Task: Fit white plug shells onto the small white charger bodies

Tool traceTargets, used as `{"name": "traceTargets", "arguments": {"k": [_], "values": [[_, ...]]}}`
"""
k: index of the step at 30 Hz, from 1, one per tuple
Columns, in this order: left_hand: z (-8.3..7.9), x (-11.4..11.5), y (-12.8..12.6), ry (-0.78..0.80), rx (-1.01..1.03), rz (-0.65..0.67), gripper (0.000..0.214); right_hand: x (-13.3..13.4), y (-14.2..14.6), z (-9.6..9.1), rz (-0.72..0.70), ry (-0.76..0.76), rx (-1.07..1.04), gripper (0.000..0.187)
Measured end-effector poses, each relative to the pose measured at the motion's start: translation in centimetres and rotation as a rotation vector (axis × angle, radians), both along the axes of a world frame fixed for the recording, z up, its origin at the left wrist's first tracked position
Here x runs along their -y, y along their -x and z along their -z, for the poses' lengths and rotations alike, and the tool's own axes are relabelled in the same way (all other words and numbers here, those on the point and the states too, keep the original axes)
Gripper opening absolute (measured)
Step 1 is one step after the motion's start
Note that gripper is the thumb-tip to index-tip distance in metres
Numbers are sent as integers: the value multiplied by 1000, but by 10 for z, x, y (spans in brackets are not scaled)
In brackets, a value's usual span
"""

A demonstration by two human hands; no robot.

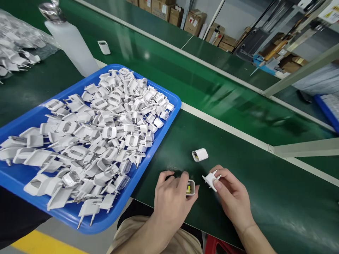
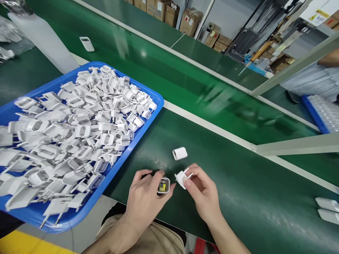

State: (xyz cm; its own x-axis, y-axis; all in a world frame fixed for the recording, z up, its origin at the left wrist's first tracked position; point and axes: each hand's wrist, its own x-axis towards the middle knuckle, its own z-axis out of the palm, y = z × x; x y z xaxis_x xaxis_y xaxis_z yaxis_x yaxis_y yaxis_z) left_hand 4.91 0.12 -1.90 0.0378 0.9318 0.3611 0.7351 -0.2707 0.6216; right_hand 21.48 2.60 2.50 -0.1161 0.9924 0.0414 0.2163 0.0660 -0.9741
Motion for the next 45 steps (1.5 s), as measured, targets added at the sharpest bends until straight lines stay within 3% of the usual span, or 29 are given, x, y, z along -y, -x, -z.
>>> {"name": "traceTargets", "arguments": {"k": [5,9,11,16,18,20,23,27,29,33,45], "values": [[-1,1,6,71,41,43,52,9,2,-1,62,-225,223,5],[-3,4,18,131,70,145,31,15,-2,4,115,-260,277,15],[-2,4,19,127,63,161,19,15,-6,5,98,-231,259,22],[-1,2,7,36,-44,37,26,9,-16,2,-26,-22,88,19],[-2,1,3,31,-79,-4,16,6,-19,-1,-115,56,-22,26],[-3,-1,4,45,-68,14,24,5,-21,-5,-164,89,-58,32],[-4,-2,8,76,-21,94,39,4,-18,-9,-163,-29,49,25],[-2,-1,12,68,-3,123,30,7,-5,-10,-155,-327,378,15],[-1,0,10,50,-5,103,26,8,2,-9,-165,-391,515,17],[0,0,7,54,-7,93,17,9,13,-6,-184,-396,631,12],[3,1,7,61,10,94,14,11,17,0,-158,-438,609,9]]}}
